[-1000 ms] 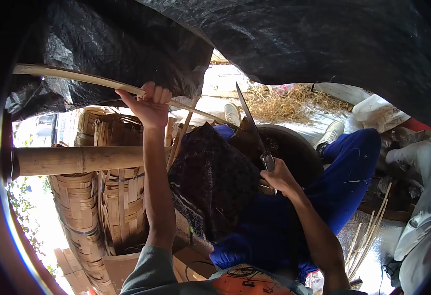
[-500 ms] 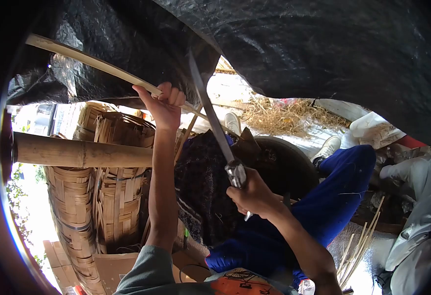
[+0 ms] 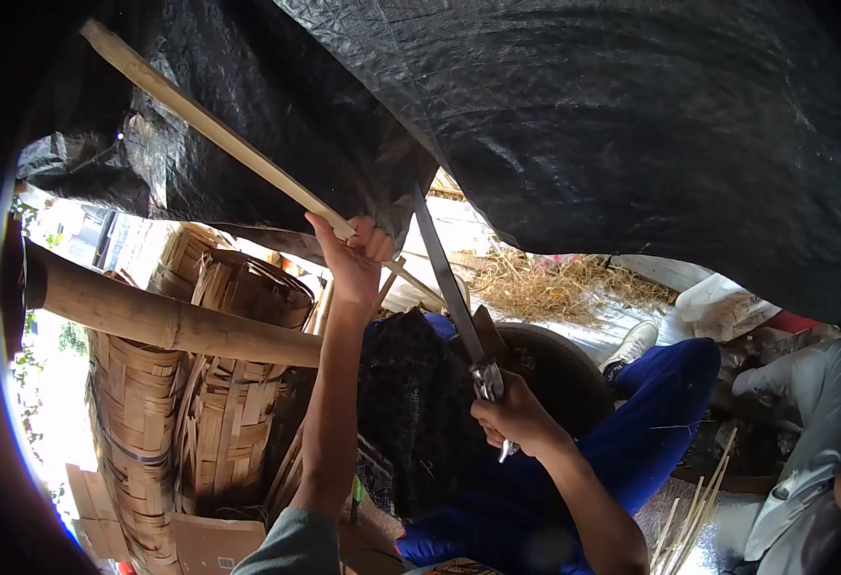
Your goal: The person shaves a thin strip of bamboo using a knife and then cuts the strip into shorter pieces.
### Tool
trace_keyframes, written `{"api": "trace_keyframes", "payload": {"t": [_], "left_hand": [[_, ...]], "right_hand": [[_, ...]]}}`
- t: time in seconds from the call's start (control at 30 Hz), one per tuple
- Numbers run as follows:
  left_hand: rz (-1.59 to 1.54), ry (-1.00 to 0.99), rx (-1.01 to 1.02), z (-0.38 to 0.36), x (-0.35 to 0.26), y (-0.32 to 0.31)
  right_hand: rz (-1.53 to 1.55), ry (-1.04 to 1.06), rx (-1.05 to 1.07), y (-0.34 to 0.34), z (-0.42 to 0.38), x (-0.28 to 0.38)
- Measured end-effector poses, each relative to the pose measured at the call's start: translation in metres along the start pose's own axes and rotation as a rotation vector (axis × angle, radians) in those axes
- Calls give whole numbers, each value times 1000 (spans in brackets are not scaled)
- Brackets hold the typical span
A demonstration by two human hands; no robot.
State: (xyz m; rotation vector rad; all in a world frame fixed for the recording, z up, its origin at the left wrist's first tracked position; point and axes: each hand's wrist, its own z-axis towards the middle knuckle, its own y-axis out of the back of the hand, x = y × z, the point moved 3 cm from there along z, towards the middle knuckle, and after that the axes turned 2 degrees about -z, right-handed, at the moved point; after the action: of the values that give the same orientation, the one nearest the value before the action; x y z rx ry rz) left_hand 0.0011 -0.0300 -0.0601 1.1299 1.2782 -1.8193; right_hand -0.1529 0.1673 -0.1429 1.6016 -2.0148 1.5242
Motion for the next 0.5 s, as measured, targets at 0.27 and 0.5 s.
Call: {"api": "trace_keyframes", "payload": {"t": [0.27, 0.5], "left_hand": [[8, -80, -217, 4, -7, 21], [-14, -106, -251, -8, -12, 25]], "right_hand": [[-99, 6, -236, 50, 5, -52], [-169, -2, -319, 80, 4, -61]]}}
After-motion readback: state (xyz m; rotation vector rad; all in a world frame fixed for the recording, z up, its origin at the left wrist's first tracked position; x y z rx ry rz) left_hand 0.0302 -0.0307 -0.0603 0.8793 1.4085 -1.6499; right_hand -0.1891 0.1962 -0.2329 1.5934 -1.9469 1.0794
